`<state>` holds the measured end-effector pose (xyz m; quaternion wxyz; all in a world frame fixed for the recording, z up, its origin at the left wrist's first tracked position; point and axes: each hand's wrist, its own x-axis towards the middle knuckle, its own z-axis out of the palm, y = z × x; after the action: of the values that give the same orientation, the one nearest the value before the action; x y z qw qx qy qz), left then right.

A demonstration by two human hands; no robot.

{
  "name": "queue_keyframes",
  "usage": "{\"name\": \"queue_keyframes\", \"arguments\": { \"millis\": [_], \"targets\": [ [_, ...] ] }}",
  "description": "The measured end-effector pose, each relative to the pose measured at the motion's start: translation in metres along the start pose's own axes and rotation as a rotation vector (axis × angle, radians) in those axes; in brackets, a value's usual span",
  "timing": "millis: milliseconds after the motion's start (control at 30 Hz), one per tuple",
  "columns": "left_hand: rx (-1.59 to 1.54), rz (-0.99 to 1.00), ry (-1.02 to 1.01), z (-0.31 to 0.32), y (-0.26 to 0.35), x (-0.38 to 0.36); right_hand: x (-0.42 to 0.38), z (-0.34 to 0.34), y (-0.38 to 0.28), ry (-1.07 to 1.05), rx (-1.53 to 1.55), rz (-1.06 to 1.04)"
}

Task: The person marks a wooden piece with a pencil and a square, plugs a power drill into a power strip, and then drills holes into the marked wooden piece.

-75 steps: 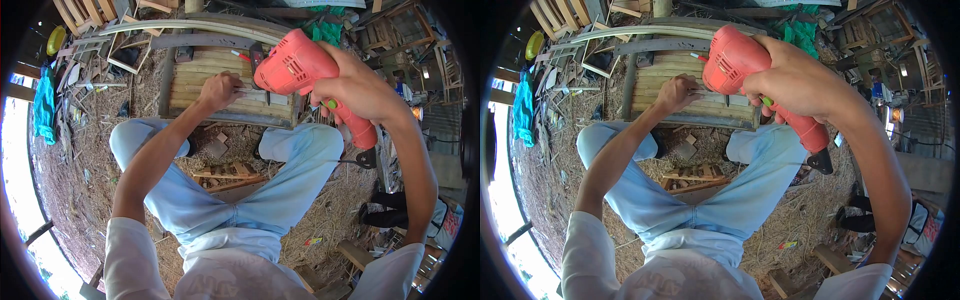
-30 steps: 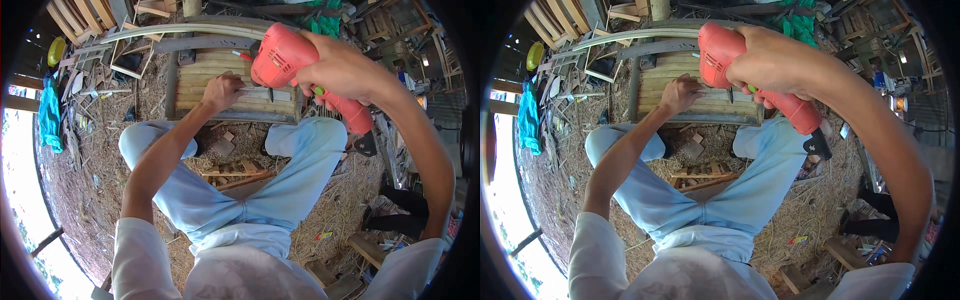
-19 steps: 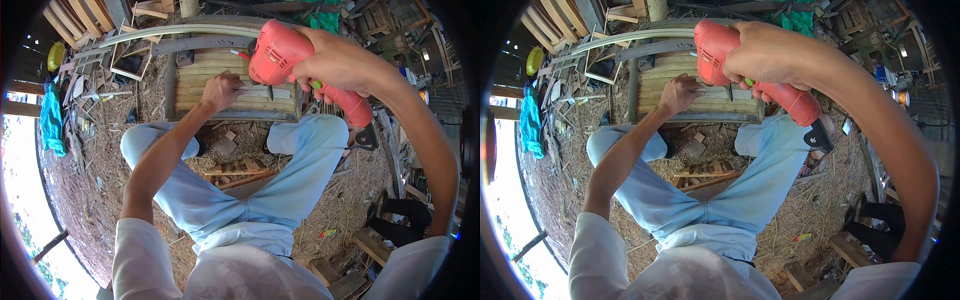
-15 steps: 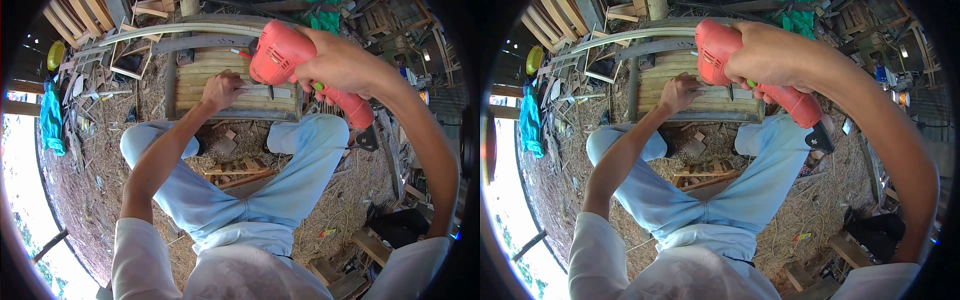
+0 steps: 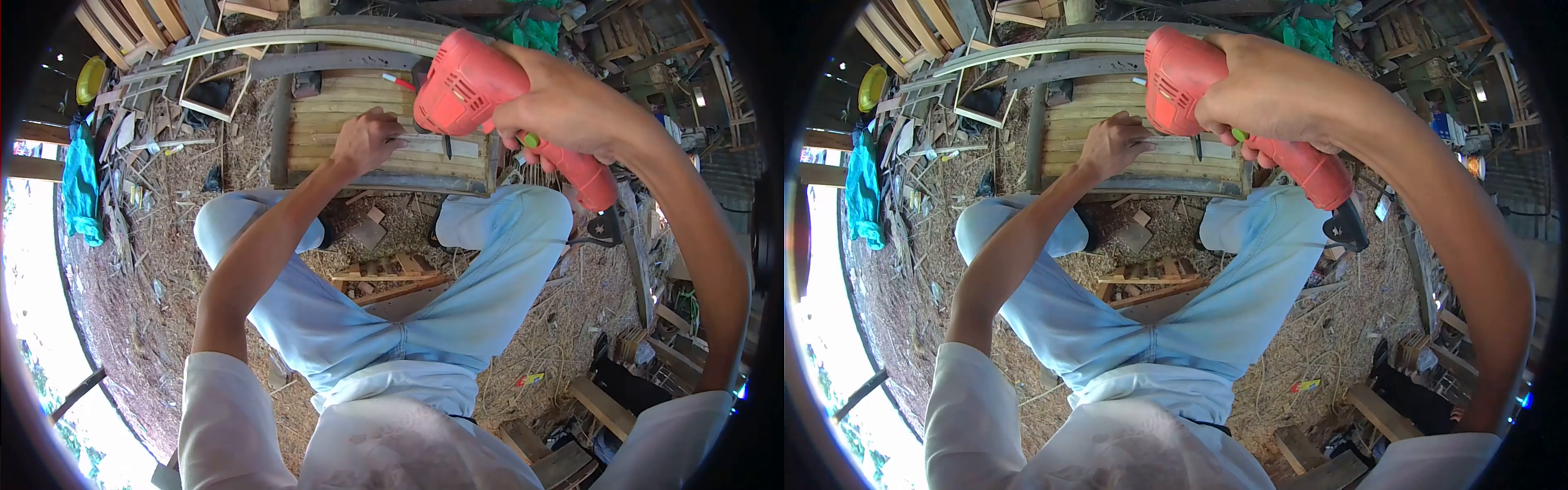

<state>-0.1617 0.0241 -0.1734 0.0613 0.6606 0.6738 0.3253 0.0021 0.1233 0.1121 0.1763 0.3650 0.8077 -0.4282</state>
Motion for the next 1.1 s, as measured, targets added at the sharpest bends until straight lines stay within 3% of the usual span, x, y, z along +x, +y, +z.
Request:
{"name": "queue_keyframes", "arguments": {
  "millis": [500,600,800,900,1100],
  "targets": [
    [-0.008,-0.027,-0.018,0.000,0.000,0.000,0.009,0.000,0.010,0.011,-0.042,-0.042],
    [-0.008,-0.020,-0.028,0.000,0.000,0.000,0.004,0.000,0.003,0.007,-0.019,0.033],
    [-0.009,-0.008,-0.005,-0.002,0.001,-0.001,0.010,-0.001,0.017,0.019,0.001,-0.042],
    [-0.016,0.037,0.002,-0.002,0.000,0.000,0.002,-0.002,0.012,0.010,0.042,0.030],
    [-0.009,0.042,0.011,-0.002,0.000,0.000,0.008,-0.003,0.027,-0.004,0.086,-0.078]
  ]
}}
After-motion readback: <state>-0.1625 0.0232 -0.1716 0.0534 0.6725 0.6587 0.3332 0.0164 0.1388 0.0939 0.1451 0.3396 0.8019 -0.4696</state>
